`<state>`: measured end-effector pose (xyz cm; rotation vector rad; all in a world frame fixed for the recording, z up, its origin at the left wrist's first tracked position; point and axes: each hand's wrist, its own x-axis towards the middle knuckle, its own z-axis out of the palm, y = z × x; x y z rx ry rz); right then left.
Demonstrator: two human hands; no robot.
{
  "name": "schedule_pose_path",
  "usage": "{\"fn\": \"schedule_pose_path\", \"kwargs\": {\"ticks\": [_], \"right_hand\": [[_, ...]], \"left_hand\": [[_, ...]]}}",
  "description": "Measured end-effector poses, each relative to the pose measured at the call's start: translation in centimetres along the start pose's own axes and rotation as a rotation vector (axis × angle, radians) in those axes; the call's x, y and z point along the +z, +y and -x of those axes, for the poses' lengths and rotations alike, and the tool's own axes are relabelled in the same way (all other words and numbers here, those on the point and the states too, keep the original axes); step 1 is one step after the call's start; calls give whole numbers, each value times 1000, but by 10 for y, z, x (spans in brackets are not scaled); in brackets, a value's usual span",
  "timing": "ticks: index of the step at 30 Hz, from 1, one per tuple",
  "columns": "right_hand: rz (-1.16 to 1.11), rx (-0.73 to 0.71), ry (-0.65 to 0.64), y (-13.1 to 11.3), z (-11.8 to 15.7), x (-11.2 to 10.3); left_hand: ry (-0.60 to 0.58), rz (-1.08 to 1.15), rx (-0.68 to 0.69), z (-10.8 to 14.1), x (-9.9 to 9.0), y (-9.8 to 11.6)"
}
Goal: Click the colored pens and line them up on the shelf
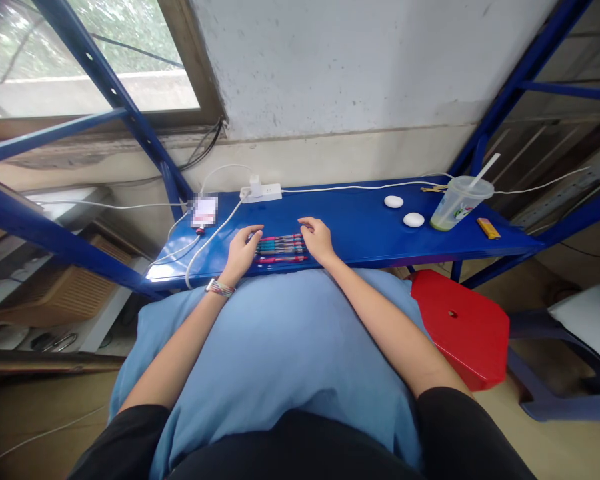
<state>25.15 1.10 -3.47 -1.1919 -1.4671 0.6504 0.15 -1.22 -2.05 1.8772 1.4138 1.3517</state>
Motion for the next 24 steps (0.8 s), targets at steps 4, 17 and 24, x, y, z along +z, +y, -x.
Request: {"fn": "schedule_pose_path", "kwargs": {"ticks": [4,17,24], "right_hand": [[-171,101,-6,-3,4,13],[-156,62,-95,-13,10,19],[80,-354,-385,-35,26,1]], "left_hand": [[-27,244,-104,-2,7,0],[-47,412,-79,-5,19,-13],[5,277,-89,-2,14,-5]]}}
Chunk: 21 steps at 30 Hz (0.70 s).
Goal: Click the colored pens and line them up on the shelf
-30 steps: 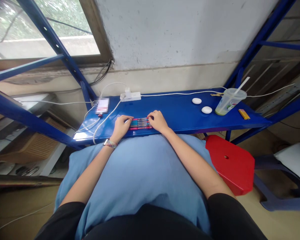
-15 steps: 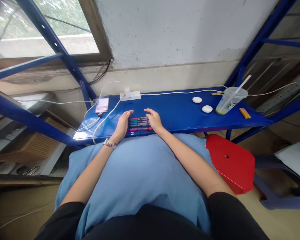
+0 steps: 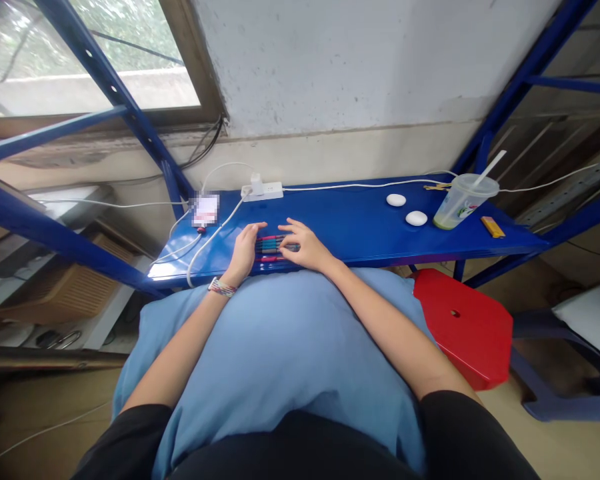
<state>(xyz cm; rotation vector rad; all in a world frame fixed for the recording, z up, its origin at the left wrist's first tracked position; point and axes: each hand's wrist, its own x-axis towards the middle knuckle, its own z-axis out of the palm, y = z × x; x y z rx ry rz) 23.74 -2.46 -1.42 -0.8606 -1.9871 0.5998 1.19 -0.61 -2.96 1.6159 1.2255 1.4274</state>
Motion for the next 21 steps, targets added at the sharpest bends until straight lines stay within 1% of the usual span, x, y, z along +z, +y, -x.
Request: {"fn": "schedule_pose_path", "kwargs": {"ticks": [2,4,12,15,18,21], "right_hand": [[36,-70,-84,-3,2,-2],[54,-103,-129,-4,2,-2],[108,-121,-180,-4,2,-1],[71,-103,-127,-8,0,-2],[58,-36,-12,-9,-2,-3],[80,-10,40,-7,-3,-4]], "left_hand": [[5,-35,13,2,-1,6],[7,-50,23,4,-1,10],[1,-60,14,5,-1,15],[-16,-94,67,9,-3,23],[-25,-210,224,13,-6,34],[-97,-294,335,16,-8,42]]}}
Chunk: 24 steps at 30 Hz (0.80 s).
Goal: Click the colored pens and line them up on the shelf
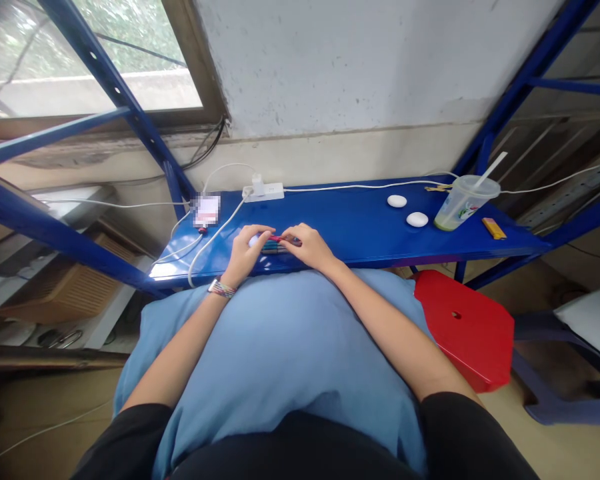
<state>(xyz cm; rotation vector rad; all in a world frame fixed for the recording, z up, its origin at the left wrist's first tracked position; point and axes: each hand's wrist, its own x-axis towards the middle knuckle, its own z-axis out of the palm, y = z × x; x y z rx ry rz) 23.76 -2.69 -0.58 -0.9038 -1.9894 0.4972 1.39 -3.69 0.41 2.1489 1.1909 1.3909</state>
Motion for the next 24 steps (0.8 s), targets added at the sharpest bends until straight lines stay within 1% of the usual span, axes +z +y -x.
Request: {"fn": "schedule_pose_path", "kwargs": {"ticks": [3,6,8,11,13,15,18,24], "right_hand": [[18,27,40,2,0,-1],[-55,129,158,4,-1,-2],[-226,225,216,5,-3,-3],[-548,375,245,8,-6,-6],[-677,438,252,9,-8,-7],[-728,457,251,7,-8,-7],[-752,450,251,5,-8,-6],[-766,453,259,9,-9,-6]], "left_hand": [[-31,-9,21,0,-1,2],[12,8,16,0,-1,-1],[51,16,3,0,-1,-3],[90,24,-41,0,-2,-4],[102,38,-59,0,-2,-2],[112,56,-60,0,-2,0],[111,83,-47,0,-2,3],[44,88,-68,-1,-2,3]]}}
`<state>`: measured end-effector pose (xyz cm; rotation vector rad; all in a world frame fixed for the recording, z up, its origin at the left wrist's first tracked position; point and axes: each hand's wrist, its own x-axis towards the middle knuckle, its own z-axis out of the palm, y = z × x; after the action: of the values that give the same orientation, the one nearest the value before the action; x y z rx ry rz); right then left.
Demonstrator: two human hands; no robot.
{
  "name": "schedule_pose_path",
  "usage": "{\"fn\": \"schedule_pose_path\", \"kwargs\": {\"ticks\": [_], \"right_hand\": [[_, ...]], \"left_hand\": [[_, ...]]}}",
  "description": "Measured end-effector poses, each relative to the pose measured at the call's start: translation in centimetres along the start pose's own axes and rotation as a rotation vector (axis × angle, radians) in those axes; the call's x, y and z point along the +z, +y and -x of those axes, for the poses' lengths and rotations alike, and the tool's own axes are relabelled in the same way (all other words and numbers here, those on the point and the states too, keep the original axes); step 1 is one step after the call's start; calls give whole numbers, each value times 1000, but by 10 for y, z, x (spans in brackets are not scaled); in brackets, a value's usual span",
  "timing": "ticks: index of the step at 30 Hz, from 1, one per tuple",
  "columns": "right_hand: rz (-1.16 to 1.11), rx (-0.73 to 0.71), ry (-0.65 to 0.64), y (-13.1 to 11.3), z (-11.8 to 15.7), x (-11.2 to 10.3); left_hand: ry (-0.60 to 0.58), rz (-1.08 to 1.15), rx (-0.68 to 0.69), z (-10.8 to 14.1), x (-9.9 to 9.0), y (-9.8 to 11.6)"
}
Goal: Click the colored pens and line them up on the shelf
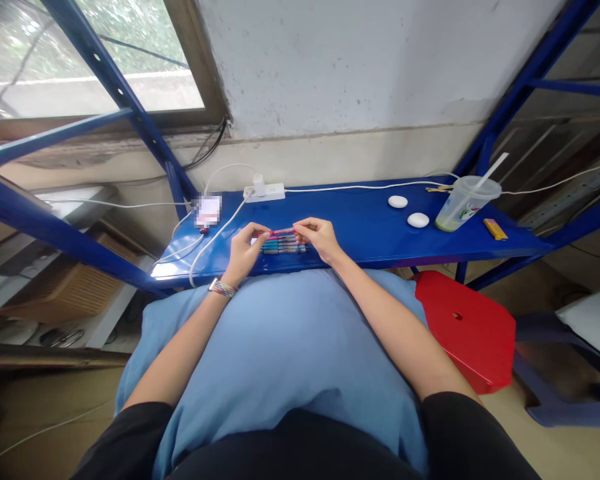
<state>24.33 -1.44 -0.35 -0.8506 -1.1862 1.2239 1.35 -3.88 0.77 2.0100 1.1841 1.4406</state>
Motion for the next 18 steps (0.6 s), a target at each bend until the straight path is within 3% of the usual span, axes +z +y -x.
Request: {"fn": "schedule_pose_path", "kwargs": {"ticks": [9,14,18], "right_hand": [[49,-58,-58,0,3,6],[4,-39,11,0,2,3],[-35,-11,-9,-1,1,-1]], "left_hand": [[64,104,-126,-1,0,-12],[43,179,-93,-3,-1,-14],[62,103,-135,-3,-1,-18]]}}
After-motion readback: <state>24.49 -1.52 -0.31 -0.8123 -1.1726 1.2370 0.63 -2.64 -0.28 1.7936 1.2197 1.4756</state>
